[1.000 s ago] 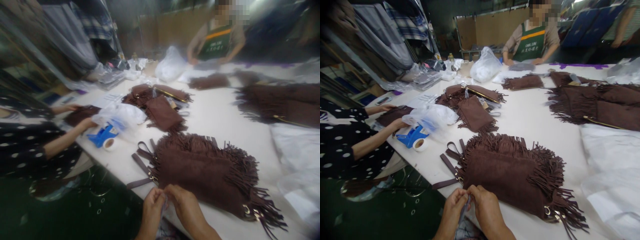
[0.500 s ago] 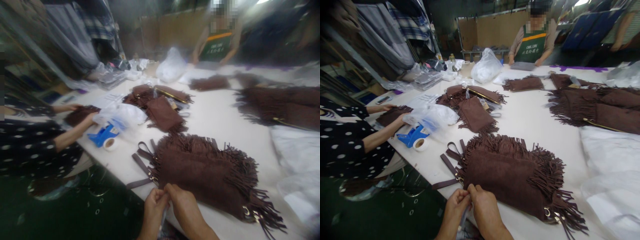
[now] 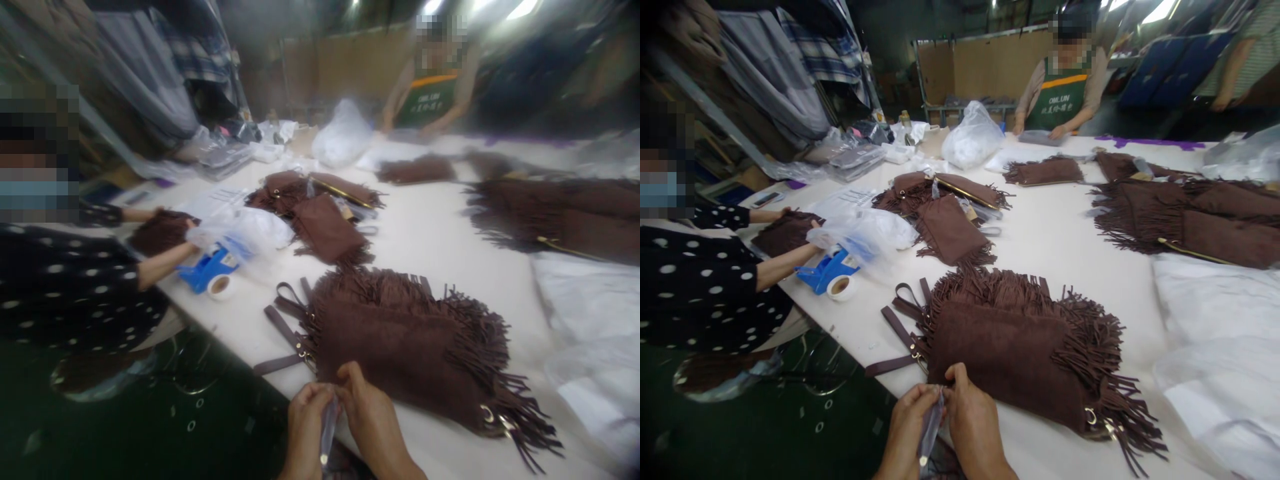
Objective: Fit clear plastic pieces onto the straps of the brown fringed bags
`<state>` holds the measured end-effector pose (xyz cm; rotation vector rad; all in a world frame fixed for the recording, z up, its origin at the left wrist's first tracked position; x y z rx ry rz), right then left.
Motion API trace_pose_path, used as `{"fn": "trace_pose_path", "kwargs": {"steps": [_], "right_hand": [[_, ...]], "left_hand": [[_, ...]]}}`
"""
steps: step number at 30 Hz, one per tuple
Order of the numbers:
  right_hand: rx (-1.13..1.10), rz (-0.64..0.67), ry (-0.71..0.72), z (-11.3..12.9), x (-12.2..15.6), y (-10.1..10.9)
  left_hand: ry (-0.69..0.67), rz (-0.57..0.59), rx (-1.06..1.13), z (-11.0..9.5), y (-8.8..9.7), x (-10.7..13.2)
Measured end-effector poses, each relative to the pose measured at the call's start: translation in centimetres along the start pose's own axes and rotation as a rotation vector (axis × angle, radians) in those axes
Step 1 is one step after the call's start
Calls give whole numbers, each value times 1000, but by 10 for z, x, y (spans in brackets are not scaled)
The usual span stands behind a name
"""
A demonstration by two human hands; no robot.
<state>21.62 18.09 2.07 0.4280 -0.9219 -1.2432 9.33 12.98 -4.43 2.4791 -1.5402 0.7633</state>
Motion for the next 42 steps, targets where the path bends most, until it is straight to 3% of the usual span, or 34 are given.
{"fn": "trace_pose_path", "kwargs": {"steps": [7, 13, 19, 27, 34, 39, 42], "right_hand": [[9, -97, -29, -9, 12, 0], [-177, -154, 38, -8, 22, -8], [-507, 4, 41, -9, 30, -18], [-569, 57, -76, -14, 32, -33], [-696, 93, -11, -11, 29, -29], [-882, 186, 25, -9, 29, -28], [-995, 229, 33, -8, 28, -30]], "left_hand": [[3, -17, 20, 2, 2, 3], [-72, -2, 3, 6, 8, -2], [-120, 2, -84, -2, 12, -2], [-63, 4, -32, -10, 8, 5], [42, -3, -22, -11, 8, 11], [-35, 19, -70, -12, 10, 8], [-7, 4, -45, -8, 11, 10]]}}
Point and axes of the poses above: each hand's wrist, its own x-axis away from the middle knuckle, its own y-axis out of the back of the hand, z = x × y, the point moved 10 cm from there along -x, towards the middle knuckle, and after that the axes turned 12 degrees about -y, right-handed, at the moved point
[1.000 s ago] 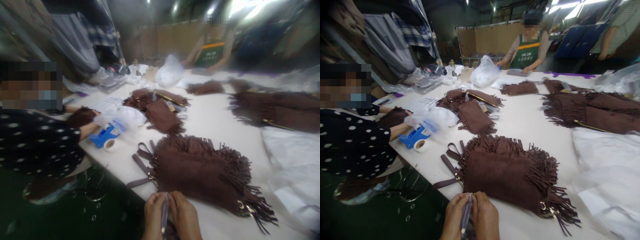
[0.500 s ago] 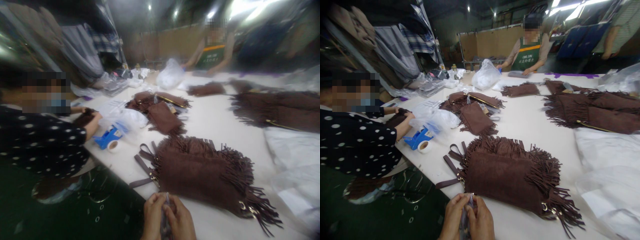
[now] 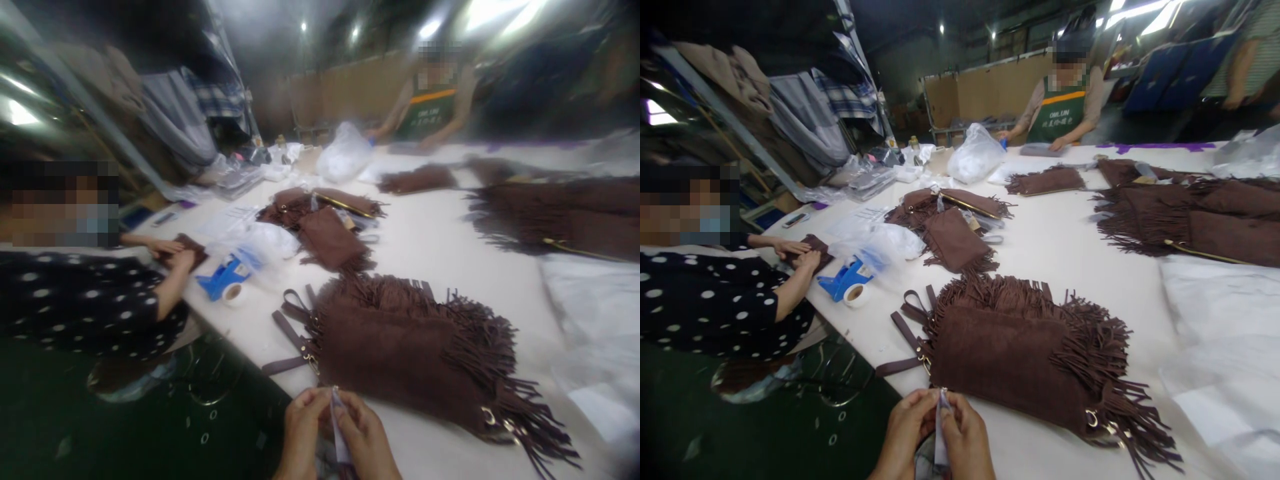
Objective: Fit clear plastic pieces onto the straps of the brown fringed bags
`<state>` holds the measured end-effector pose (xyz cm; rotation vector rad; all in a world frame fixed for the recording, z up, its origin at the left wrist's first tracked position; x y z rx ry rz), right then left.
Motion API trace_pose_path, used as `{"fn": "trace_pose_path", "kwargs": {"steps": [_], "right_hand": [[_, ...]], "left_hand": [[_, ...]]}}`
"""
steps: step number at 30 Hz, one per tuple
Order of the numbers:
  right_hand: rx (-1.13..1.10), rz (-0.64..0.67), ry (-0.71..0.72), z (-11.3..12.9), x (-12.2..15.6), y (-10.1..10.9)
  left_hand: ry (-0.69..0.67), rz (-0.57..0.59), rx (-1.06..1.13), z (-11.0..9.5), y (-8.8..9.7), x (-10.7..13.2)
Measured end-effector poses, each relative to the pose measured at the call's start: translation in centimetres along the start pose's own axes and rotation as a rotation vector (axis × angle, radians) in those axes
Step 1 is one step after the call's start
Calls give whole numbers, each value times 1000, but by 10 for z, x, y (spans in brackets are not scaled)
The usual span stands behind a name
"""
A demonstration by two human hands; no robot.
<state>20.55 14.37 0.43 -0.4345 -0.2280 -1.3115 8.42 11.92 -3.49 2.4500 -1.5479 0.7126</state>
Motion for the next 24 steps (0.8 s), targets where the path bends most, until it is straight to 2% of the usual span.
{"fn": "trace_pose_path", "kwargs": {"steps": [3, 8, 11, 18, 22, 24], "right_hand": [[-61, 7, -7, -4, -1, 1], [-24, 16, 24, -6, 0, 2], [126, -14, 55, -1, 3, 2], [651, -146, 53, 19, 11, -3], [800, -124, 52, 26, 13, -10], [864, -154, 33, 26, 11, -9]], "left_hand": [[34, -28, 29, -2, 0, 5], [9, 28, 2, -18, -9, 9], [-14, 47, -21, -20, -10, 8], [-47, 19, -57, -25, -5, 5], [-54, 29, -108, -32, -6, 7], [-65, 35, -121, -33, -8, 8]]}}
Point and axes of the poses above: each hand's wrist, its own x-axis away from the middle knuckle, its own y-axis out of the back of the hand, z = x × y, the point moved 10 cm from there along -x, towards the middle knuckle, and after that the axes turned 12 degrees about -y, right-handed, at the moved point
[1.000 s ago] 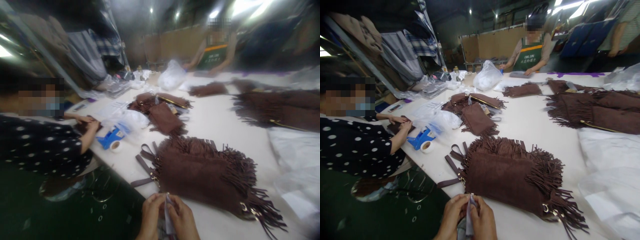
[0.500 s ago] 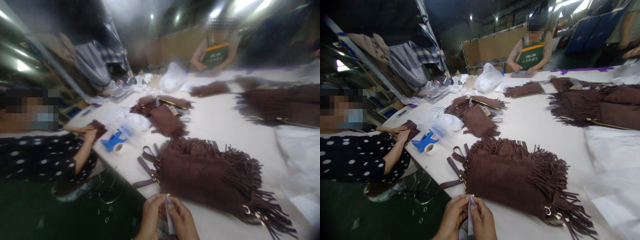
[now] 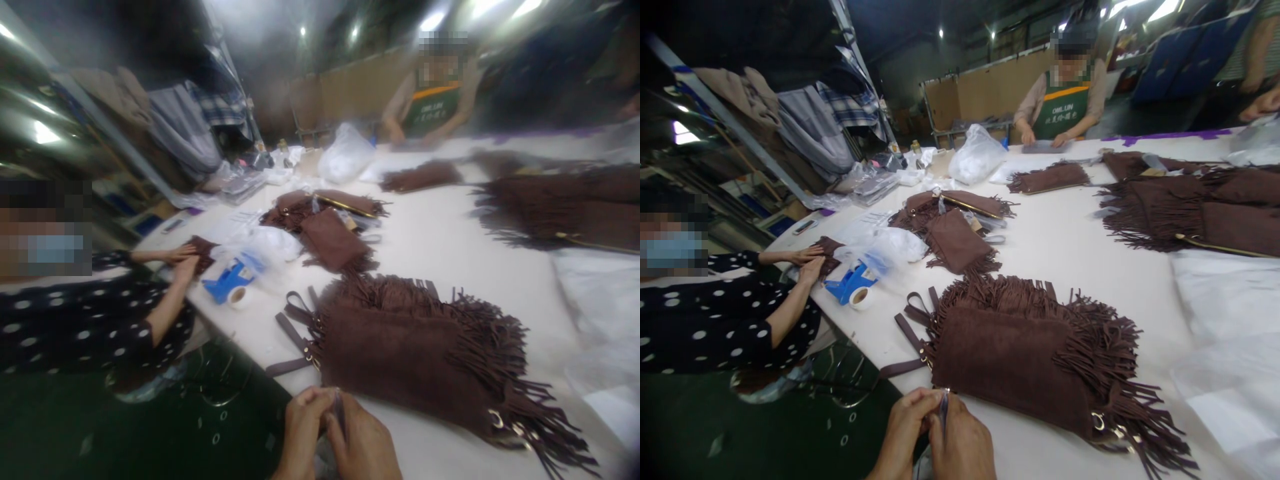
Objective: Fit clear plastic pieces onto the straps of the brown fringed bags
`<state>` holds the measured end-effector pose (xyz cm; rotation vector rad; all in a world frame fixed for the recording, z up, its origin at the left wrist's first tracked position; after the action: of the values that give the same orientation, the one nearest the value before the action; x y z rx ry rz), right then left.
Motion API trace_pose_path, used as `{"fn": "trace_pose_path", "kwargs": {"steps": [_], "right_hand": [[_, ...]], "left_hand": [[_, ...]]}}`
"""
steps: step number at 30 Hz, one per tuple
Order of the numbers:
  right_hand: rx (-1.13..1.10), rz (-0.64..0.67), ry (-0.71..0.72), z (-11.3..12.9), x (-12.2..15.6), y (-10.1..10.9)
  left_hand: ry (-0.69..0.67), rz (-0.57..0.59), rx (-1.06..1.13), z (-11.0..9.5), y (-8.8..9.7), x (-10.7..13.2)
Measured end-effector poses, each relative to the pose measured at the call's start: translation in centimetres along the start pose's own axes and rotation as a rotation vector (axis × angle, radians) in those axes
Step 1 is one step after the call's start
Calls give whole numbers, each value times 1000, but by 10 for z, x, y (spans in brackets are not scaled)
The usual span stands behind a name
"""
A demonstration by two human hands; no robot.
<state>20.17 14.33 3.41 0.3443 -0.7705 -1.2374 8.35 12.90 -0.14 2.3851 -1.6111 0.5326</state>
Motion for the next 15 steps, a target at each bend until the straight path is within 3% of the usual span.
{"fn": "trace_pose_path", "kwargs": {"steps": [4, 8, 15], "right_hand": [[123, -32, -36, -5, -5, -5], [94, -26, -26, -11, -9, -12], [-120, -43, -11, -17, -11, -9]], "left_hand": [[-26, -20, -9, 8, 1, -4], [-32, -49, -5, 19, 3, -7], [-265, -63, -270, -10, 4, 0]]}}
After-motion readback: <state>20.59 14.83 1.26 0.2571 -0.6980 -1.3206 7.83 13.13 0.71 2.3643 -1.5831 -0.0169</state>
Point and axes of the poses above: each hand's wrist, its own x-axis away from the middle knuckle, its own y-axis out of the back of the hand, z = x × y, the point moved 10 cm from there along -x, towards the middle knuckle, and after that the axes turned 12 degrees about -y, right-handed, at the moved point
